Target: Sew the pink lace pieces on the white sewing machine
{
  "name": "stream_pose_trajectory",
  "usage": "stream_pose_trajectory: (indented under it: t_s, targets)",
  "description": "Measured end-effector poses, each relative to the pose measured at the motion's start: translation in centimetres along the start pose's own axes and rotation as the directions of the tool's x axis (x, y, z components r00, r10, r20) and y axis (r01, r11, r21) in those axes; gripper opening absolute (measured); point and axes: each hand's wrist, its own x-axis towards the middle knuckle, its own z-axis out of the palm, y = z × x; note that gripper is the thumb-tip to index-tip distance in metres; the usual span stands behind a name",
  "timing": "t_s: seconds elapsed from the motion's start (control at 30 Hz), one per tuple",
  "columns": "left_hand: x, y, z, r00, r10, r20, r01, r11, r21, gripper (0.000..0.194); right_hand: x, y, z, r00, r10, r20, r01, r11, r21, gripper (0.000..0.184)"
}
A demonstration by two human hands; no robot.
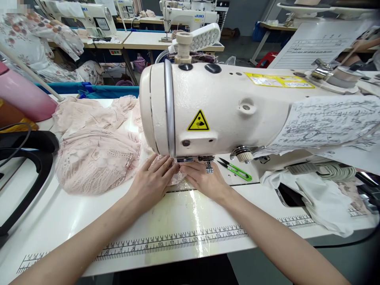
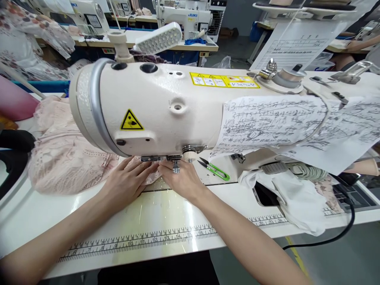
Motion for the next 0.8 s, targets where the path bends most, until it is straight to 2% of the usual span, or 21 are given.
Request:
stream_pose_trajectory:
  t_s: [0.13, 0.3, 0.5, 0.8]
  targets:
    - [-0.2, -0.1, 0.1, 1.0, 0.017, -0.01, -0.017, 1.0, 0.025, 0.04, 0.0, -0.3, 0.0, 1.0, 0.016, 0.006, -0.016, 0.997, -0.075, 0.021]
    - [-0.6, -0.7, 0.1, 0.993, 0.101, -0.059, -0.105, 0.992, -0.063, 0.038, 0.2, -0.7, -0.4, 0.995, -0.093, -0.025, 0.088, 0.984, -0.158, 0.022]
    - [-0.8, -1.7, -0.2, 0.991, 0.114, -0.075, -0.122, 0.984, -0.126, 0.039, 0.5, -0.9, 0.1, 0.979, -0.202, 0.001, 0.202, 0.976, -0.085, 0.022]
    - [-0.6, -1.8, -0.5, 0.992, 0.112, -0.063, -0.118, 0.989, -0.085, 0.041, 0.6, -1.9, 0.7, 0.982, -0.175, -0.07, 0.172, 0.984, -0.041, 0.019]
